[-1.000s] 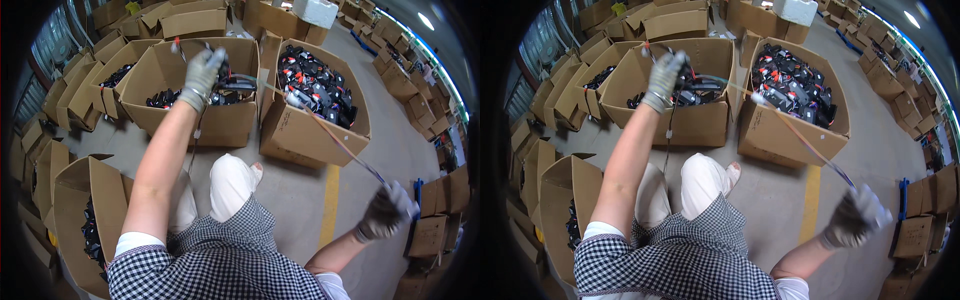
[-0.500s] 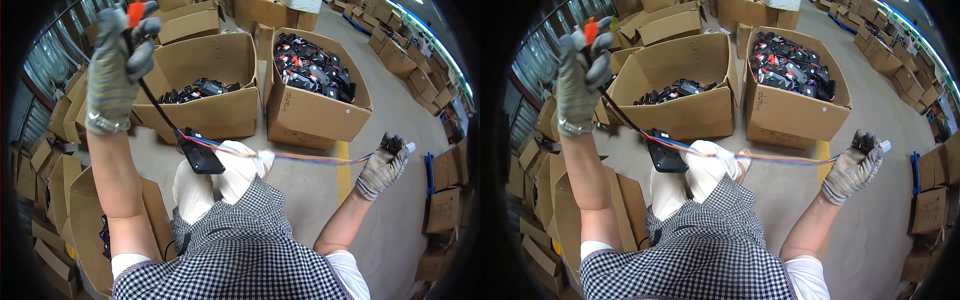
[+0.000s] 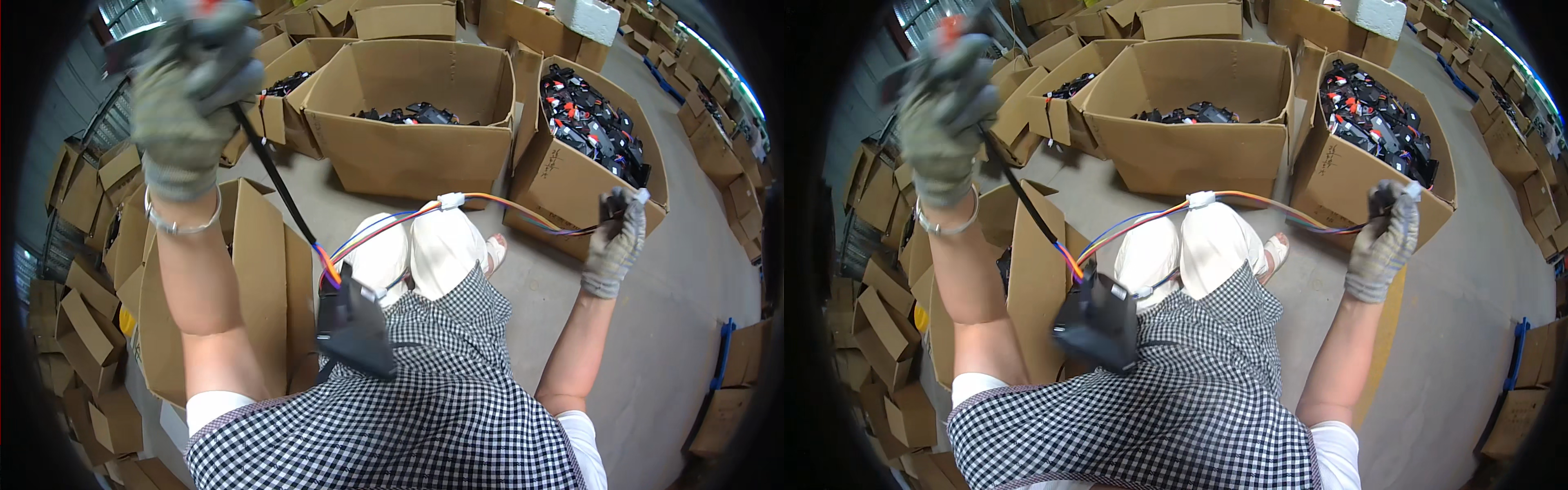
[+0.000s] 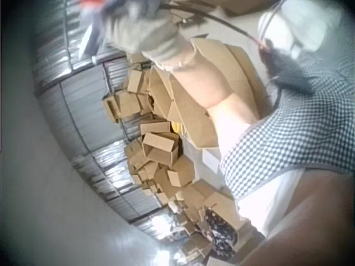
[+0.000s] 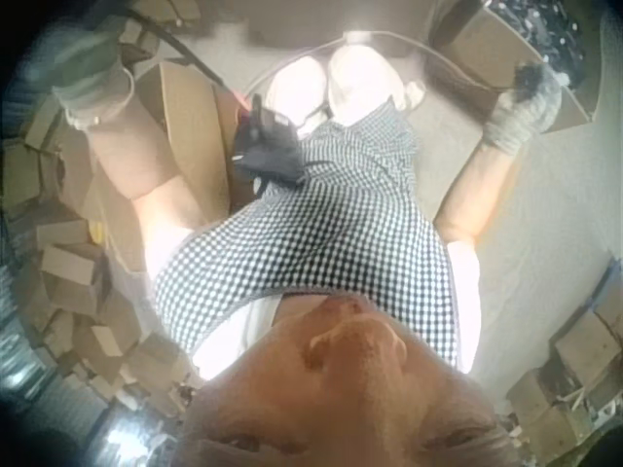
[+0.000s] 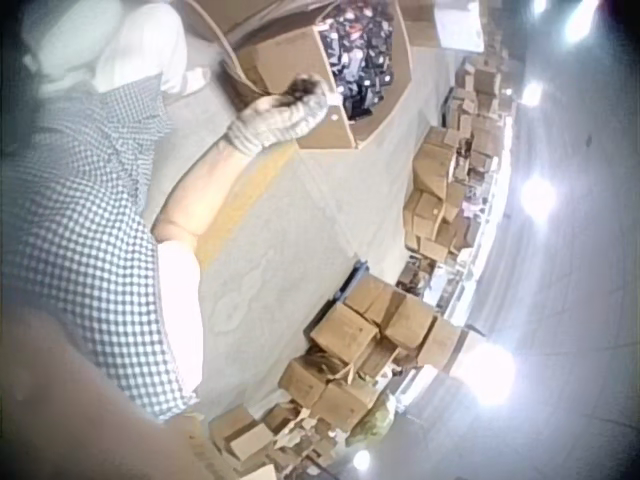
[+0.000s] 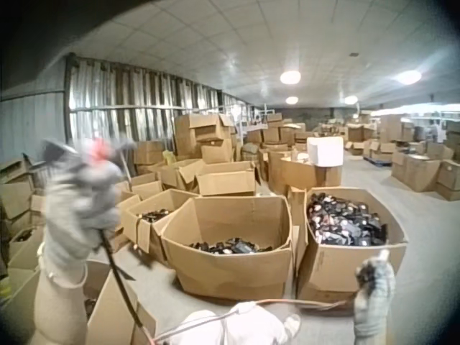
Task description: The person sorts electronic display controllers by hand, taking them from large cardboard boxes in a warehouse and inspecting them.
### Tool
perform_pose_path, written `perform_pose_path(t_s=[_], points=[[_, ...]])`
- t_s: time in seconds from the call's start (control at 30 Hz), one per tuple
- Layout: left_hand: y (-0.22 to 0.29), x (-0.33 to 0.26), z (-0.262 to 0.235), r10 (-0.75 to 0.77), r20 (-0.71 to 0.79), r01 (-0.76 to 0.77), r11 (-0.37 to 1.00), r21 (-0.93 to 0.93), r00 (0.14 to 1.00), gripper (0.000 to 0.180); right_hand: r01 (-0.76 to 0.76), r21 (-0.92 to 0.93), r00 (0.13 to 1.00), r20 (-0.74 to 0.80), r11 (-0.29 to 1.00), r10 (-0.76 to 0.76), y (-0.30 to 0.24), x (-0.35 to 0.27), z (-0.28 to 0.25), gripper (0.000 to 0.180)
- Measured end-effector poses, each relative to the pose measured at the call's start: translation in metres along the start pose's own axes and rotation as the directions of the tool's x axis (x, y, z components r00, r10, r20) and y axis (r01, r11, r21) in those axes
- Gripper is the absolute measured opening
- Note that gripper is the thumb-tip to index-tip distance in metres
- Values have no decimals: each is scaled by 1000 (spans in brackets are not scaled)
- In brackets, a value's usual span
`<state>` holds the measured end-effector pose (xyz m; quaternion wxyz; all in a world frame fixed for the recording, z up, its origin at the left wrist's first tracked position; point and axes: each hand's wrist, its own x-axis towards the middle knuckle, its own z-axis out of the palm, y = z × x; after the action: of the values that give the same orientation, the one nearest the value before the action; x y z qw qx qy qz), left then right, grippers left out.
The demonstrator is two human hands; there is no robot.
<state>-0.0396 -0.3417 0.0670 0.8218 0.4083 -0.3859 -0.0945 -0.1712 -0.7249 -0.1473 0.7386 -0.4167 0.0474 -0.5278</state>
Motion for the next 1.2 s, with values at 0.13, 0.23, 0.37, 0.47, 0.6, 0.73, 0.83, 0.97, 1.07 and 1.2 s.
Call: perform_pose_path(t_s=[0.13, 0.23, 0.37, 0.47, 0.6, 0.73, 0.83, 0.97, 1.07, 1.2], points=[[19, 5, -51, -173, 14, 173, 984, 48, 985, 48, 78, -79, 952, -291, 994, -97, -2, 31, -42, 17], [20, -19, -38, -43, -117, 69, 972, 225, 992, 49, 117, -110, 950, -278, 987, -144, -12, 26, -64, 18], [-30, -52, 3, -147, 14, 125, 885, 449, 989, 46, 27, -47, 986, -165, 999, -34, -38, 1, -46, 20], [-106, -102, 10, -479, 58, 387, 769, 510, 876, 63, -163, -108, 985, -80, 981, 155, -52, -34, -25, 24], [-189, -159, 46, -578, 191, 554, 816, 167, 793, 45, -466, -437, 700, 350, 769, 623, -73, -101, 24, 39], [-216, -193, 57, -554, 123, 487, 802, 347, 824, 47, -673, -583, 320, 325, 455, 890, -74, -123, 34, 39], [-218, -203, 64, -641, 98, 643, 765, 13, 761, 45, -747, -548, 274, 259, 375, 926, -68, -140, 32, 35], [-231, -210, 52, -319, 216, 111, 756, 645, 923, 45, -828, -477, 234, 186, 296, 954, -68, -153, 16, 35], [-230, -199, 49, -243, 394, -172, 617, 768, 887, 47, -864, -420, 237, 147, 277, 960, -62, -164, 2, 37], [-236, -205, 46, -275, 418, -223, 536, 814, 866, 47, -878, -406, 227, 111, 253, 968, -53, -176, -6, 42]])
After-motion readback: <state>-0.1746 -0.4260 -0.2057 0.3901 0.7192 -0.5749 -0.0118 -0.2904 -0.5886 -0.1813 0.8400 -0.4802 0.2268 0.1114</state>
